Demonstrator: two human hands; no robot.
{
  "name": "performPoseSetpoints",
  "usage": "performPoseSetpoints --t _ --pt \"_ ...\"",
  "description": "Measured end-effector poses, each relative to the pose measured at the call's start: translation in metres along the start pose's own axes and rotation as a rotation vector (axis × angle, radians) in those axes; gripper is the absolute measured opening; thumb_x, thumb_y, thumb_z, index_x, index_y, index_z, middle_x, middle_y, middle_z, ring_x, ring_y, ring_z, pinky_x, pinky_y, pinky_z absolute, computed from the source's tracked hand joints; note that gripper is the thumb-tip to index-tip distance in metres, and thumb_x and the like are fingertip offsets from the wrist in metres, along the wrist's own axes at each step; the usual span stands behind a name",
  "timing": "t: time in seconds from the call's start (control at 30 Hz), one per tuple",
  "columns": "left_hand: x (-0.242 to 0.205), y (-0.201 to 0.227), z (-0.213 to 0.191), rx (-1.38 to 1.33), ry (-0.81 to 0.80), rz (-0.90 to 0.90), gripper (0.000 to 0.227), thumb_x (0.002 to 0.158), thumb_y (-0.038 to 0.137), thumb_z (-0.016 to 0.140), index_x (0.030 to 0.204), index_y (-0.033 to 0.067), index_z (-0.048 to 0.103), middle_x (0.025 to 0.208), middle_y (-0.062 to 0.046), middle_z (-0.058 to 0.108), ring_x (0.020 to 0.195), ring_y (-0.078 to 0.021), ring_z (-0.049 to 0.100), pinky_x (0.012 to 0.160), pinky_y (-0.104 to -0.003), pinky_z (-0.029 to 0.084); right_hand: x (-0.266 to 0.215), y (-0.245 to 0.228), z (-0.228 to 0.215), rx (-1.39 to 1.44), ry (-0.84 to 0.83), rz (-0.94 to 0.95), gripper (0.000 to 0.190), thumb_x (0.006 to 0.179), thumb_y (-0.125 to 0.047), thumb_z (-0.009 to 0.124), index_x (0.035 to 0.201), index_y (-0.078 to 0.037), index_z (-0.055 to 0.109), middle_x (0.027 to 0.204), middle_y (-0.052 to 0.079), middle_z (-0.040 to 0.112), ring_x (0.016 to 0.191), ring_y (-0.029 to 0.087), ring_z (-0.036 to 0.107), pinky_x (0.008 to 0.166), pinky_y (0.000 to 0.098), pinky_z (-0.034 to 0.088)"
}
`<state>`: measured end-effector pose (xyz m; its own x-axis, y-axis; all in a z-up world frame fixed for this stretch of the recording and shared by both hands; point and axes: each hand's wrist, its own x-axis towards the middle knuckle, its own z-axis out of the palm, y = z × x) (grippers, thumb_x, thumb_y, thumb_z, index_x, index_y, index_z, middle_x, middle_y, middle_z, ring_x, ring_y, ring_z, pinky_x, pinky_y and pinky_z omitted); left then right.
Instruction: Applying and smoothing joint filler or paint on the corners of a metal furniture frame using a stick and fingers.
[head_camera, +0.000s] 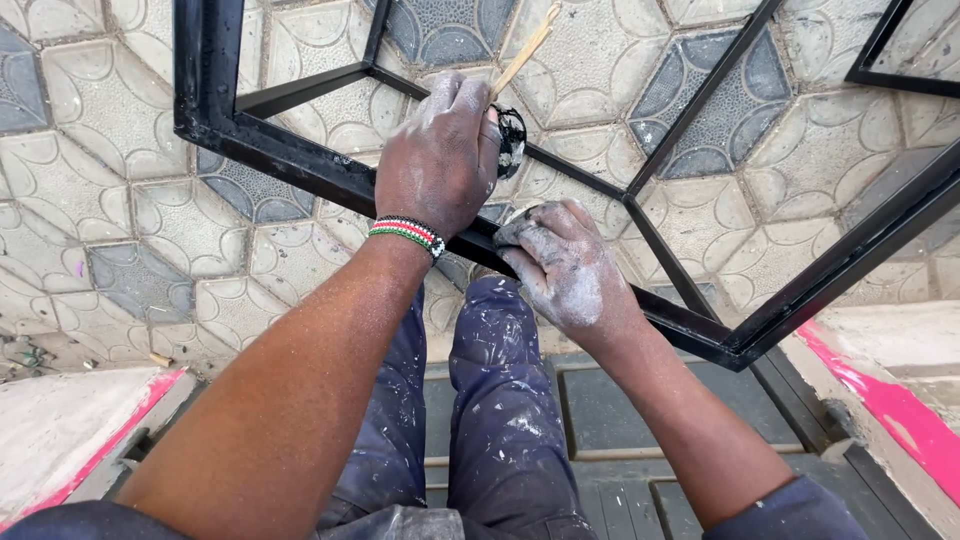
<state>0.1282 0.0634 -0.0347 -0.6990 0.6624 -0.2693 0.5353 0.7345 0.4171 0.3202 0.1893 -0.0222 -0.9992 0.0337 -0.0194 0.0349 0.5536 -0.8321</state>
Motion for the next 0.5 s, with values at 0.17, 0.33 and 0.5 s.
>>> performPoseSetpoints --t 0.17,0.33,0.5 --pt "-0.002 0.001 0.000 -0.020 -0.019 -0.011 0.023 0.119 0.031 0.057 0.132 0.0147 0.067 0.139 -0.020 0.073 0.085 -0.0570 0.076 0.065 -0.073 0.056 0.002 0.002 -0.010 -0.056 -0.077 -0.101 0.013 0.119 -0.016 0.075 0.120 -0.008 0.085 0.118 0.014 0.067 0.108 0.038 0.062 0.099 0.0524 0.053" --pt "0.000 -0.001 0.000 -0.034 -0.013 0.002 0.026 0.121 0.031 0.056 0.134 0.0133 0.069 0.150 -0.022 0.072 0.089 -0.0567 0.077 0.073 -0.071 0.059 -0.015 -0.008 -0.022 -0.088 -0.102 -0.129 0.022 0.120 -0.008 0.068 0.137 -0.004 0.081 0.129 0.018 0.069 0.110 0.040 0.061 0.096 0.0530 0.057" --pt "0.000 -0.004 0.004 0.004 0.009 0.023 0.024 0.120 0.032 0.058 0.132 0.0132 0.068 0.145 -0.021 0.073 0.089 -0.0561 0.076 0.075 -0.071 0.057 -0.036 -0.014 -0.042 -0.138 -0.053 -0.081 0.017 0.118 0.002 0.073 0.130 0.001 0.084 0.119 0.015 0.072 0.108 0.038 0.067 0.101 0.0490 0.060"
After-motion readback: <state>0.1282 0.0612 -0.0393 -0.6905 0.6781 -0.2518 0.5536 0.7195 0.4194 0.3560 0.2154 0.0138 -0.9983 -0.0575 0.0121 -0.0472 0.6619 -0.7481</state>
